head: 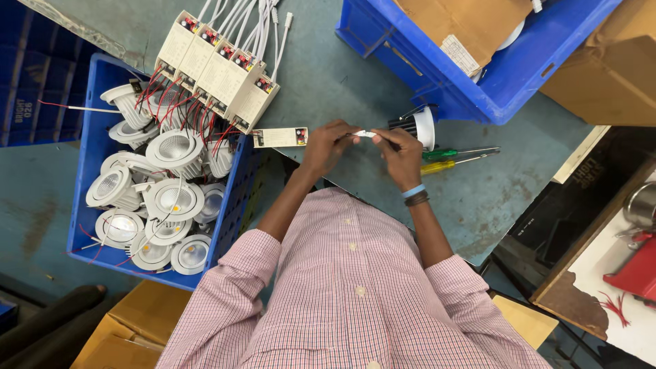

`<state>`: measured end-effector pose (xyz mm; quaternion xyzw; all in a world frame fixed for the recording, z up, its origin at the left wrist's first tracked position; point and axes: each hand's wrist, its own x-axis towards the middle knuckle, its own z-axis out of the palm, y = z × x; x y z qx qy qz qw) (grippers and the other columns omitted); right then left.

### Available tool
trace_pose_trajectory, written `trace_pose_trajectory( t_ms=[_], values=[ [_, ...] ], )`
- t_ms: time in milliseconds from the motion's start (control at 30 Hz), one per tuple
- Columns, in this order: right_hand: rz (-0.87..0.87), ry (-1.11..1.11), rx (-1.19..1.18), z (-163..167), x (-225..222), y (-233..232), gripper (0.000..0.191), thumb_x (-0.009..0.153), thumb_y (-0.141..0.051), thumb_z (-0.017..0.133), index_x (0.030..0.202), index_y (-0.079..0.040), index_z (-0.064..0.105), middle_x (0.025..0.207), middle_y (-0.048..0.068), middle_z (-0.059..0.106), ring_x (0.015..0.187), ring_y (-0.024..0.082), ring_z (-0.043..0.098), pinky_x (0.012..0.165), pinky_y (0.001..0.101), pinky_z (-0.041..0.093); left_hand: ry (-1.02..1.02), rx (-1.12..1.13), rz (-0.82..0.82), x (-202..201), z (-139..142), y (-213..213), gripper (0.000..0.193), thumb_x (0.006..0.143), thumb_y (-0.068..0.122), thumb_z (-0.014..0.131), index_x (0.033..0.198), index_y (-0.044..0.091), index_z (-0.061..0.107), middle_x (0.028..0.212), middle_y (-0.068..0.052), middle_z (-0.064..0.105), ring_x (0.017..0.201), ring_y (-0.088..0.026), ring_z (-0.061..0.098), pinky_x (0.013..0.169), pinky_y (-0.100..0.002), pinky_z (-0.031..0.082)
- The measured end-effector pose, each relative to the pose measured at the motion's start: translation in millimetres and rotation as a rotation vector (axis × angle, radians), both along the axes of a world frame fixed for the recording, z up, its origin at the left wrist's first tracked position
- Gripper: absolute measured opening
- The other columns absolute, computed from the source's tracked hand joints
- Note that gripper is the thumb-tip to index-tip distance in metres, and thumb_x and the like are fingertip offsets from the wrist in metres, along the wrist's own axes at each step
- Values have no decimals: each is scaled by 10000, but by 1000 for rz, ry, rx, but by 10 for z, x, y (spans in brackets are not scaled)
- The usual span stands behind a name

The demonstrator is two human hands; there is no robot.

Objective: The person assembles LED downlight fixtures by connecting wires from the light housing to small power driver units. They repeatedly pick up a light, connect the wires, and place the assembled unit into a blue crate.

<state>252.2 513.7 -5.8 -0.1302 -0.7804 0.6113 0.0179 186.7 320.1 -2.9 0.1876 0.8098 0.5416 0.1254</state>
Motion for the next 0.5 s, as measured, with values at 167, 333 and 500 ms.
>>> trace_pose_trajectory(
  t_ms=[167,333,500],
  values=[
    [-17,17,-26,-7,-26,-16,132,967,-103,737,1062,-17,771,854,-8,640,663,54,566,520,238,489,20,-26,-11,-26,-30,-1,202,865,128,781,1064,97,785,968,-65,744,801,-240,711,695,-351,528],
    [31,-78,75,52,-76,-1,182,988,-144,694,921,20,733,768,43,595,520,112,554,453,279,406,29,10,-6,-30,-16,21,192,849,111,792,1040,102,791,956,-58,745,800,-231,714,693,-344,535],
    [72,-138,168,98,-141,22,248,990,-170,641,831,13,694,719,52,631,457,140,587,434,305,422,52,36,-10,-35,13,46,207,854,86,773,1057,118,789,960,-38,749,800,-214,726,697,-327,546]
  ],
)
